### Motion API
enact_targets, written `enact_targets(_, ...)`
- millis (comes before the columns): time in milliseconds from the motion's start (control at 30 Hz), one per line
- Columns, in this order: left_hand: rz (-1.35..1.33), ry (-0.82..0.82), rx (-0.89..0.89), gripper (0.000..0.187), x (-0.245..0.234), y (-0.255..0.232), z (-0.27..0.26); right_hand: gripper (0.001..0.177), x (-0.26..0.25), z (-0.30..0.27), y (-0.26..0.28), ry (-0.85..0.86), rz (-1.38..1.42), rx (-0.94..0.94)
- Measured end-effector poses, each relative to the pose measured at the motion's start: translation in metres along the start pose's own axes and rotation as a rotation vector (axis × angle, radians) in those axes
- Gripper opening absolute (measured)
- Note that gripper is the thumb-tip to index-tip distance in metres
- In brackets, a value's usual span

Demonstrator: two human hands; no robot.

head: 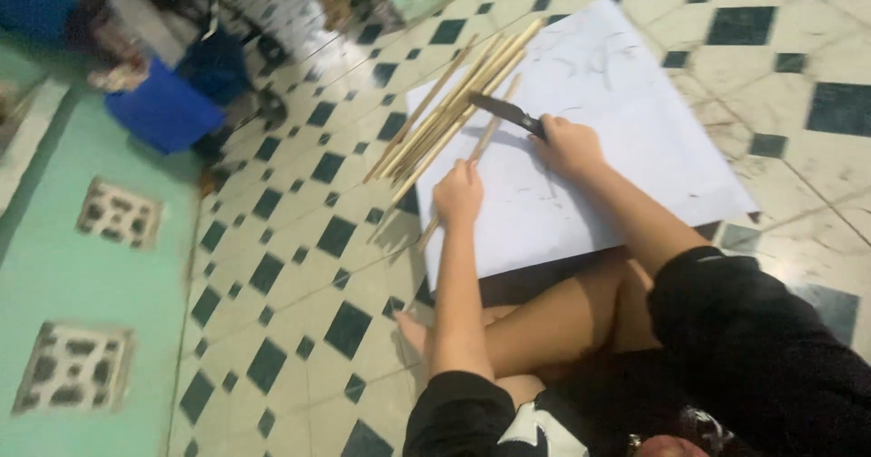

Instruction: The person sitting on the floor uses a knife to shave and process thin bamboo sticks over a white sheet of paper.

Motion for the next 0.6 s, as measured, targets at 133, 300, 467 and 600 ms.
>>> enact_targets(133, 0.028, -0.057, 0.002, 0.023, -0.005, -0.006, 0.002, 0.023, 0.002, 0.003, -0.003, 0.052, 0.022, 0.018)
enact_targets(300, 0.051, -0.017, -0.069, 0.024, 0.013, 0.004, 0.005, 0.035, 0.012, 0.009, -0.009, 0.259, 0.015, 0.117)
enact_targets(467, 0.106, 0.085, -0.094, 0.026, 0.018, 0.004, 0.010, 0.028, -0.002, 0.006, -0.003, 0.293, 0.033, 0.155)
enact_targets(600, 0.133, 0.229, -0.103, 0.027, 0.014, -0.003, 0.014, 0.024, -0.003, 0.011, -0.005, 0.293, 0.065, 0.182)
Point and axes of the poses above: each hand's wrist, its own z-axis towards the middle knuckle, its own x-axis out of the palm, y = z × x, the point moved 6 cm from there along z, towards the middle knuckle, and after that the axes turned 5 degrees about y, right-handed, at the moved point
